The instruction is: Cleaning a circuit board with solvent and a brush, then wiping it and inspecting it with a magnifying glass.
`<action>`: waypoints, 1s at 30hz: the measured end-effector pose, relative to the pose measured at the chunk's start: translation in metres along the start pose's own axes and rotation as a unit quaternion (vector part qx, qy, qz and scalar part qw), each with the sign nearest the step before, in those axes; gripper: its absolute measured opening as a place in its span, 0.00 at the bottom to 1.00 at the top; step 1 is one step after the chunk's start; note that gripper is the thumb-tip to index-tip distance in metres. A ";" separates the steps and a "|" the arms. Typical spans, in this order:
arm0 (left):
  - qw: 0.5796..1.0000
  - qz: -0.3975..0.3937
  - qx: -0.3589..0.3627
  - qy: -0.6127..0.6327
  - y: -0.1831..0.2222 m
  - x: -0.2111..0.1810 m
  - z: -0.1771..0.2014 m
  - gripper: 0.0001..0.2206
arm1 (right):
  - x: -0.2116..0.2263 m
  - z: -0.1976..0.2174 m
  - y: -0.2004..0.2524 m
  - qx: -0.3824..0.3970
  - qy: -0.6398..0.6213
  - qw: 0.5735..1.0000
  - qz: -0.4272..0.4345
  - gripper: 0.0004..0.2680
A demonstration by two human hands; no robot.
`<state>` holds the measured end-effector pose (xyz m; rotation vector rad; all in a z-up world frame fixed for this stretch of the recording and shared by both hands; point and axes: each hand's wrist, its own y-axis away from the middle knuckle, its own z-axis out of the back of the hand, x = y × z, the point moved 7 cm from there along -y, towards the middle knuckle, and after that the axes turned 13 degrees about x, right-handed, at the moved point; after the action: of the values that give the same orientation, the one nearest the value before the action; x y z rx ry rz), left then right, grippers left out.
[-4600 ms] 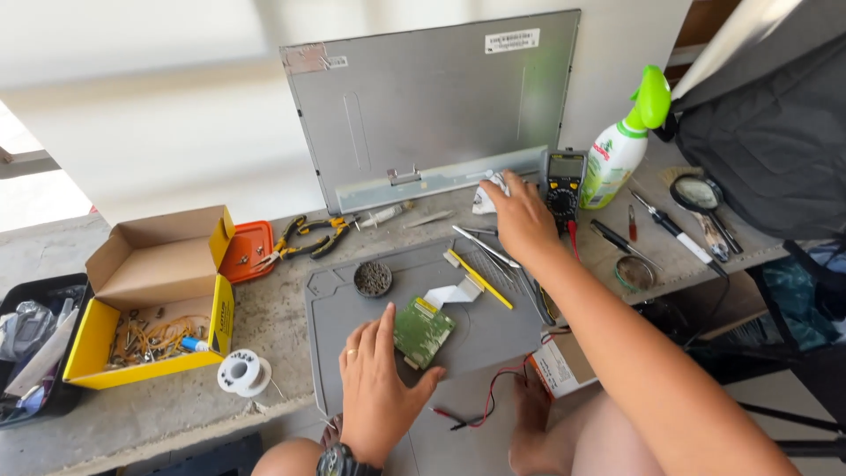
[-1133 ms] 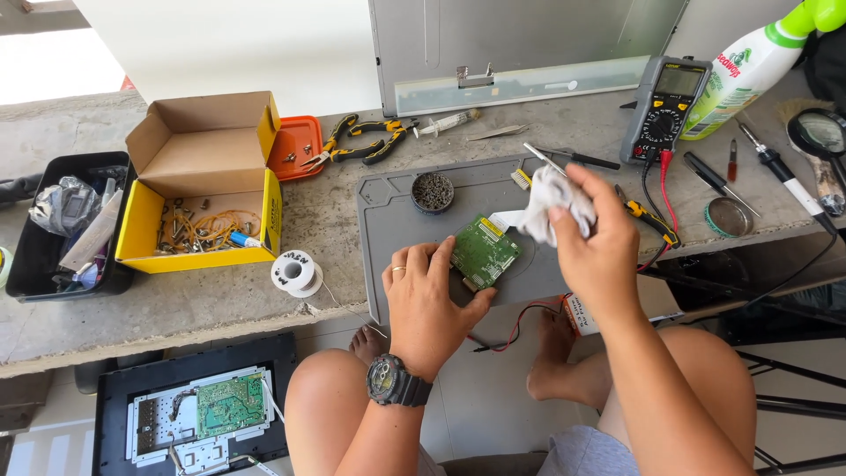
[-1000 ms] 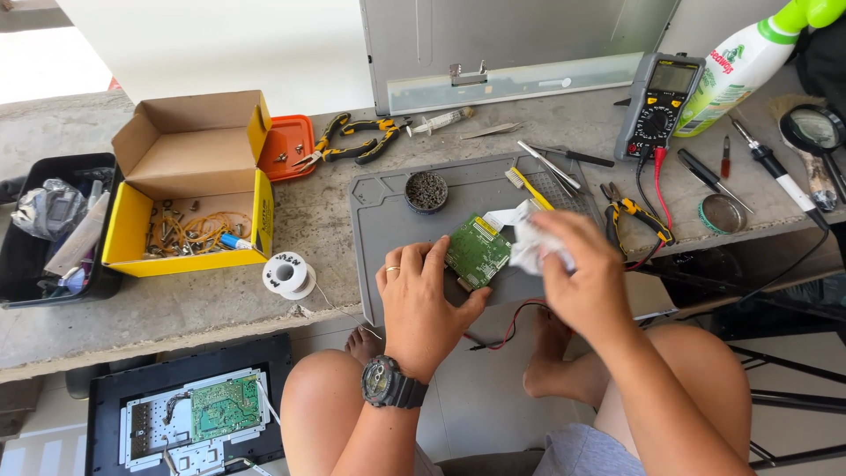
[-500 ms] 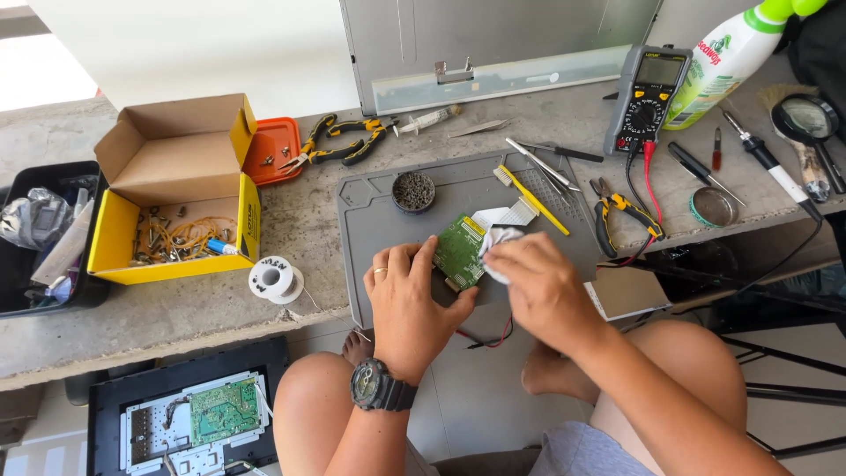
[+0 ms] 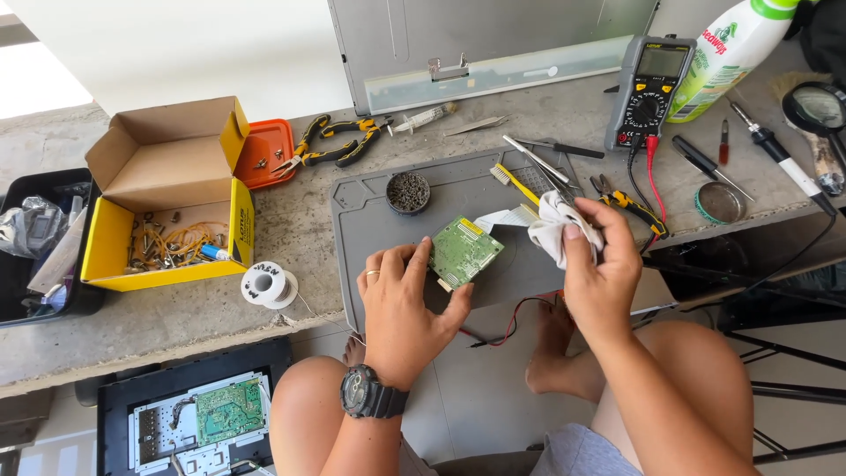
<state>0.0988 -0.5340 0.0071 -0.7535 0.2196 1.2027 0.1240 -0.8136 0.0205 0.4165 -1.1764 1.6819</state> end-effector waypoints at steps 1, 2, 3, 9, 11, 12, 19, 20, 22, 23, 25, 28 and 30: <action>1.000 -0.005 0.000 0.017 -0.001 -0.002 0.002 0.32 | 0.001 0.002 0.005 -0.028 -0.010 1.000 -0.006 0.11; 1.000 -0.005 0.000 0.016 -0.002 -0.001 0.003 0.32 | 0.006 0.001 0.005 -0.028 -0.011 1.000 -0.006 0.11; 1.000 -0.007 0.003 0.017 -0.003 -0.001 0.003 0.32 | 0.011 0.000 0.006 -0.017 -0.010 1.000 0.004 0.11; 0.999 -0.003 0.022 0.030 -0.006 0.001 0.007 0.31 | 0.040 0.000 0.001 0.022 0.002 0.997 0.070 0.10; 0.999 -0.001 0.029 0.032 -0.008 0.000 0.008 0.32 | 0.057 -0.006 -0.002 0.042 0.011 0.994 0.099 0.10; 0.999 -0.005 0.033 0.038 -0.009 -0.001 0.009 0.32 | 0.070 -0.019 -0.002 0.097 0.027 0.985 0.143 0.13; 0.997 -0.015 0.053 0.050 -0.010 -0.001 0.014 0.40 | 0.060 -0.059 -0.003 0.240 0.064 0.949 0.195 0.15; 0.997 -0.015 0.052 0.050 -0.010 -0.001 0.014 0.40 | 0.056 -0.061 -0.002 0.240 0.064 0.949 0.195 0.15; 0.997 -0.013 0.059 0.040 -0.010 0.001 0.014 0.43 | 0.048 -0.065 0.003 0.241 0.065 0.950 0.188 0.14; 0.997 -0.014 0.059 0.040 -0.010 0.002 0.014 0.43 | 0.051 -0.066 0.001 0.241 0.066 0.950 0.188 0.14; 0.997 -0.014 0.068 0.042 -0.009 0.003 0.012 0.44 | 0.049 -0.062 -0.006 0.219 0.011 0.966 0.139 0.14; 0.997 -0.015 0.071 0.033 -0.008 0.002 0.012 0.46 | 0.027 -0.038 -0.011 0.127 -0.072 0.989 0.025 0.10; 0.997 -0.013 0.072 0.034 -0.008 0.001 0.014 0.47 | 0.014 -0.018 -0.008 0.050 -0.048 0.998 0.013 0.08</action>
<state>0.1036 -0.5259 0.0199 -0.6701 0.3475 1.1246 0.1293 -0.7905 0.0269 0.5514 -1.1759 1.7650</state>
